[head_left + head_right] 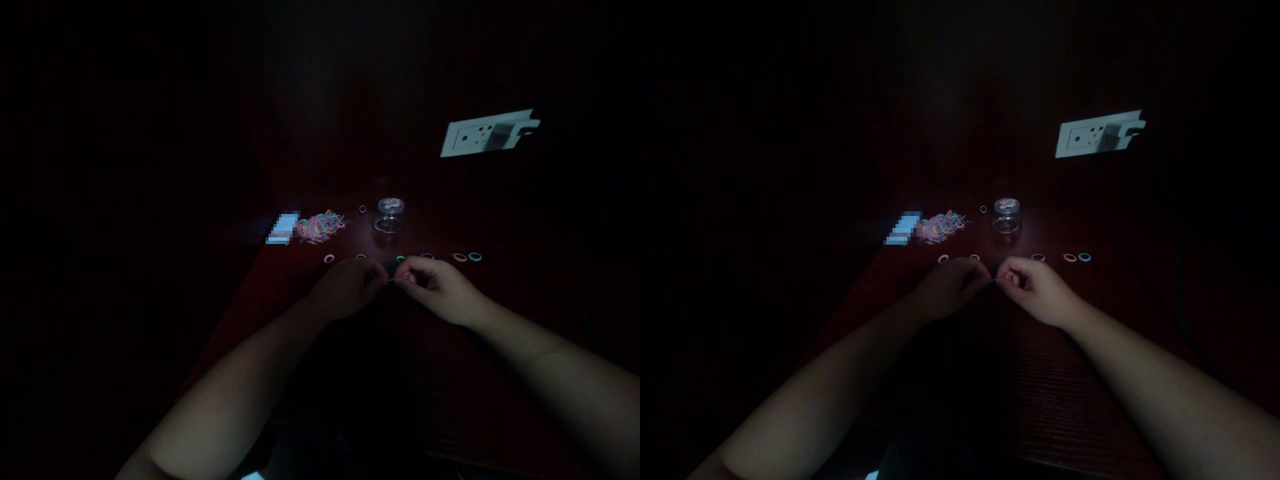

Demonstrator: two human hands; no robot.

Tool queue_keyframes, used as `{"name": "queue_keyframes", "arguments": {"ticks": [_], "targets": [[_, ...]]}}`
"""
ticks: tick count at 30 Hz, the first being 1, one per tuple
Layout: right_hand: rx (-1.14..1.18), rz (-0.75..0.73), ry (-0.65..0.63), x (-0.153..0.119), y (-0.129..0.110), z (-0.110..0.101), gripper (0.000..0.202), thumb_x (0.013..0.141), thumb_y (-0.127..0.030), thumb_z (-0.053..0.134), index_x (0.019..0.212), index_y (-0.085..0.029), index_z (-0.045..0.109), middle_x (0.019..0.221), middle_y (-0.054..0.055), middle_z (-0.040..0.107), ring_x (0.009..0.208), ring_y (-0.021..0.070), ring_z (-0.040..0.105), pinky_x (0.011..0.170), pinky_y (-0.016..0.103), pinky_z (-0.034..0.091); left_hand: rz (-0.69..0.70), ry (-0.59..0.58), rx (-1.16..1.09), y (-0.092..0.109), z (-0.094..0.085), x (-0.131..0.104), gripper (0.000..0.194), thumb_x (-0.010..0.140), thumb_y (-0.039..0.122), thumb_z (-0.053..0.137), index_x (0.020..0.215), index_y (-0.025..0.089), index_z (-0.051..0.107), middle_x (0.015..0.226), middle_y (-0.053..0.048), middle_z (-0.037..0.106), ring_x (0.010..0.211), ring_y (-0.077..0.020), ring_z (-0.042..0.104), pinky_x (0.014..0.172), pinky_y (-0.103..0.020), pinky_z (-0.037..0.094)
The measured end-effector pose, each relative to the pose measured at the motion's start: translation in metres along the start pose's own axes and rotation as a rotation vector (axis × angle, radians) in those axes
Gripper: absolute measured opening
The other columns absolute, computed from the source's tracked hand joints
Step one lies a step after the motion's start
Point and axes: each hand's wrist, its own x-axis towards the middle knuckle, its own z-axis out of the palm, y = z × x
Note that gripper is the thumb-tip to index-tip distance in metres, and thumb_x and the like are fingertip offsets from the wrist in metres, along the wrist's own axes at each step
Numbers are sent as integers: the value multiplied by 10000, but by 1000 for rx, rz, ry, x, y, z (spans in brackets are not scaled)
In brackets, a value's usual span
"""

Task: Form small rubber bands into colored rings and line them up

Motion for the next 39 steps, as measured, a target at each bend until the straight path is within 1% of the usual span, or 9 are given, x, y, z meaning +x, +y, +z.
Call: {"name": "queue_keyframes", "arguments": {"ticks": [2, 6, 9, 16, 26, 35, 39], "targets": [[-9, -6, 7, 0, 1, 0, 154, 863, -322, 571, 779, -193, 569, 628, -32, 453, 577, 121, 408, 530, 258, 343, 7, -10, -19, 0, 0, -1, 113, 898, 271, 568, 927, 194, 645, 885, -19, 699, 813, -145, 632, 745, -286, 477], [-16, -19, 21, -1, 1, -1, 141, 857, -303, 569, 772, -190, 564, 624, -34, 443, 572, 117, 404, 526, 256, 340, -16, -38, -47, -1, 0, -3, 140, 868, 307, 616, 941, 194, 655, 875, -15, 710, 775, -137, 644, 705, -277, 486], [-11, -20, 29, -1, 1, 0, 142, 857, -305, 569, 775, -189, 569, 628, -32, 448, 576, 117, 408, 529, 255, 343, -24, -44, -51, -2, 1, -3, 152, 869, 313, 609, 946, 195, 666, 892, -19, 719, 784, -140, 651, 707, -278, 490], [6, -21, 10, -1, 3, 0, 133, 857, -298, 576, 780, -189, 578, 637, -29, 451, 588, 119, 411, 539, 258, 345, 1, -41, -31, -3, 2, -3, 128, 863, 265, 591, 911, 197, 687, 856, -2, 720, 751, -127, 647, 691, -267, 485], [21, -14, -4, 0, 1, 0, 129, 841, -294, 592, 769, -186, 586, 623, -32, 452, 577, 118, 409, 535, 261, 344, -23, -55, -39, 0, 1, -2, 138, 854, 278, 590, 864, 185, 692, 814, -17, 716, 709, -130, 633, 650, -262, 466], [11, -38, 2, -2, 3, 0, 105, 842, -270, 589, 785, -182, 591, 629, -30, 463, 577, 115, 421, 531, 258, 354, -11, -60, -48, -1, 1, -2, 137, 845, 257, 576, 840, 173, 683, 807, -14, 711, 690, -119, 627, 623, -249, 453], [18, -38, 2, -1, 0, 1, 84, 837, -262, 593, 818, -180, 588, 628, -31, 477, 567, 109, 424, 521, 251, 362, 1, -43, -38, -1, 1, -2, 143, 834, 264, 577, 831, 167, 681, 789, -13, 703, 681, -118, 619, 613, -245, 442]]}}
